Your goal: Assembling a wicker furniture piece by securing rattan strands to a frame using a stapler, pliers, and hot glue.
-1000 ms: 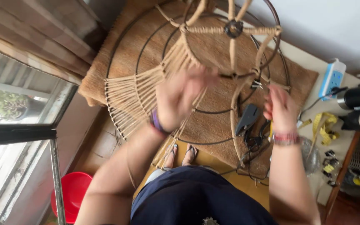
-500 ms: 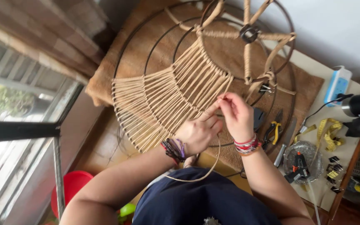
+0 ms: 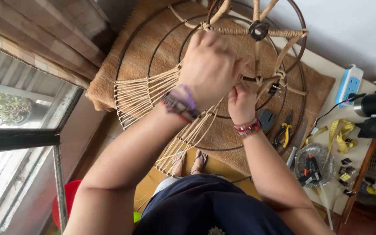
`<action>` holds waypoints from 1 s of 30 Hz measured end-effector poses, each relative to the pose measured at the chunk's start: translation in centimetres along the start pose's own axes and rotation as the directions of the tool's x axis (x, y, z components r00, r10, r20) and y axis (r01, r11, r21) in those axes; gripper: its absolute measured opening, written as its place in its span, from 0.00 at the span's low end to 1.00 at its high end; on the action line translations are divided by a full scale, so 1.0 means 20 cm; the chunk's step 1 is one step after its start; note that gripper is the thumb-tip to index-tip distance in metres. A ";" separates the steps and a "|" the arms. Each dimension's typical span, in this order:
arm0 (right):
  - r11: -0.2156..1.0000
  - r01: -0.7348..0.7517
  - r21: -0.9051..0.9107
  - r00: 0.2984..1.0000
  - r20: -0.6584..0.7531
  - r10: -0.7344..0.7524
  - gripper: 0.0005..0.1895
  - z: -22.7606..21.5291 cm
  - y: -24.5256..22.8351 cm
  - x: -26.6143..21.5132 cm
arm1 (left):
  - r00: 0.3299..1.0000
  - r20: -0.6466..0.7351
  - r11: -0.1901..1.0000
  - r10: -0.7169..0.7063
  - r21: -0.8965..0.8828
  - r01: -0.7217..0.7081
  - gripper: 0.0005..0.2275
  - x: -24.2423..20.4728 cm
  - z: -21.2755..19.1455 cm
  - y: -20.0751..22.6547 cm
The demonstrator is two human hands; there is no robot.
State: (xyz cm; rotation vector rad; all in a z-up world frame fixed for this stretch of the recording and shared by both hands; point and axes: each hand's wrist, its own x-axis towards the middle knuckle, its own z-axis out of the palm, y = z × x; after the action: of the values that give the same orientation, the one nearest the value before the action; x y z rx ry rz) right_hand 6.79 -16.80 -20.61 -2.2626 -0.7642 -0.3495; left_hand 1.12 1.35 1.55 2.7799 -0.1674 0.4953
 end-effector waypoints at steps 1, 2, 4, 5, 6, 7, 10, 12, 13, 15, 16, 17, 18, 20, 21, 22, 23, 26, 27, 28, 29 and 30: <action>1.000 0.006 0.000 1.000 0.000 -0.006 0.10 -0.02 0.01 0.01 | 1.000 -0.005 1.000 -0.002 0.001 0.002 0.25 0.03 0.00 0.01; 0.999 -0.017 0.042 1.000 0.007 0.017 0.08 -0.02 0.02 0.02 | 0.998 0.057 0.999 -0.031 0.026 0.029 0.24 0.06 0.00 0.02; 0.988 -0.082 0.128 0.996 0.029 0.079 0.05 -0.03 0.00 -0.01 | 0.990 0.130 0.997 -0.060 0.049 0.054 0.24 0.10 0.00 0.05; 0.979 -0.114 0.172 0.993 0.044 0.108 0.04 -0.04 0.00 -0.02 | 0.969 0.246 0.993 -0.027 0.118 -0.003 0.27 0.11 -0.01 0.06; 0.966 -0.146 0.214 0.989 0.059 0.136 0.03 -0.05 -0.01 -0.03 | 0.933 0.361 0.982 -0.002 0.179 -0.067 0.29 0.12 -0.02 0.07; 0.951 -0.172 0.258 0.985 0.071 0.158 0.04 -0.07 -0.02 -0.03 | 0.934 0.359 0.981 -0.005 0.184 -0.066 0.29 0.12 0.02 0.07; 0.887 -0.254 0.385 0.967 0.118 0.226 0.09 -0.10 -0.06 -0.05 | 0.988 0.133 0.995 -0.082 -0.050 0.089 0.25 0.09 0.08 0.06; 0.829 -0.315 0.462 0.949 0.162 0.270 0.12 -0.15 -0.11 -0.09 | 0.936 -0.329 0.902 -0.125 -0.430 -0.030 0.24 0.02 0.05 0.10; 0.799 -0.334 0.500 0.943 0.180 0.281 0.14 -0.16 -0.14 -0.09 | 0.934 -0.336 0.906 -0.124 -0.422 -0.032 0.24 -0.07 0.01 0.14; 0.729 -0.377 0.571 0.926 0.224 0.303 0.18 -0.19 -0.19 -0.08 | 0.929 -0.342 0.725 -0.139 -0.674 -0.140 0.13 -0.26 -0.06 0.23; 0.690 -0.401 0.602 0.916 0.250 0.314 0.20 -0.21 -0.23 -0.09 | 0.929 -0.343 0.731 -0.141 -0.669 -0.137 0.13 -0.37 0.02 0.23; 0.651 -0.422 0.631 0.906 0.273 0.323 0.22 -0.23 -0.26 -0.10 | 0.929 -0.366 0.645 -0.054 -0.723 -0.247 0.13 -0.47 0.11 0.24; 0.611 -0.442 0.657 0.896 0.296 0.331 0.24 -0.25 -0.29 -0.10 | 0.918 -0.395 0.541 0.031 -0.765 -0.348 0.12 -0.58 0.19 0.26; 0.731 -0.457 0.507 0.890 0.249 0.383 0.22 -0.36 -0.43 -0.17 | 0.923 -0.381 0.553 0.058 -0.757 -0.347 0.12 -0.80 0.44 0.16; 0.823 -0.456 0.339 0.890 0.190 0.415 0.21 -0.42 -0.49 -0.20 | 0.923 -0.374 0.570 0.088 -0.742 -0.354 0.13 -0.89 0.56 0.10; 0.826 -0.450 0.338 0.893 0.182 0.412 0.21 -0.46 -0.51 -0.20 | 0.920 -0.381 0.567 0.092 -0.739 -0.363 0.13 -0.91 0.61 0.07; 0.727 -0.423 0.541 0.906 0.239 0.349 0.17 -0.51 -0.54 -0.23 | 0.928 -0.347 0.593 0.135 -0.722 -0.356 0.14 -0.96 0.65 0.04; 0.393 -0.399 0.829 0.916 0.345 0.203 0.28 -0.60 -0.62 -0.20 | 0.936 -0.298 0.622 0.188 -0.701 -0.349 0.17 -1.07 0.85 -0.02; 0.177 -0.395 0.902 0.918 0.378 0.120 0.35 -0.61 -0.65 -0.18 | 0.933 -0.287 0.628 0.216 -0.691 -0.358 0.17 -1.09 0.92 -0.05; 0.178 -0.390 0.903 0.920 0.372 0.126 0.35 -0.65 -0.66 -0.14 | 0.932 -0.286 0.624 0.223 -0.693 -0.362 0.17 -1.07 0.93 -0.04; 0.190 -0.266 0.945 0.964 0.257 0.071 0.30 -0.71 -0.68 -0.11 | 0.958 -0.244 0.557 0.151 -0.779 -0.286 0.17 -1.08 0.93 -0.01; 0.196 -0.138 0.971 0.990 0.138 0.013 0.25 -0.76 -0.70 -0.09 | 0.978 -0.192 0.479 0.082 -0.853 -0.208 0.17 -1.08 0.92 0.01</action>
State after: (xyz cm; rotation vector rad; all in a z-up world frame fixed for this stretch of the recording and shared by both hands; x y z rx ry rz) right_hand -3.59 -20.24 -3.08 -1.0050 -0.6139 0.3053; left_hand -13.16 -3.56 -22.50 1.7042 -0.4837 0.4450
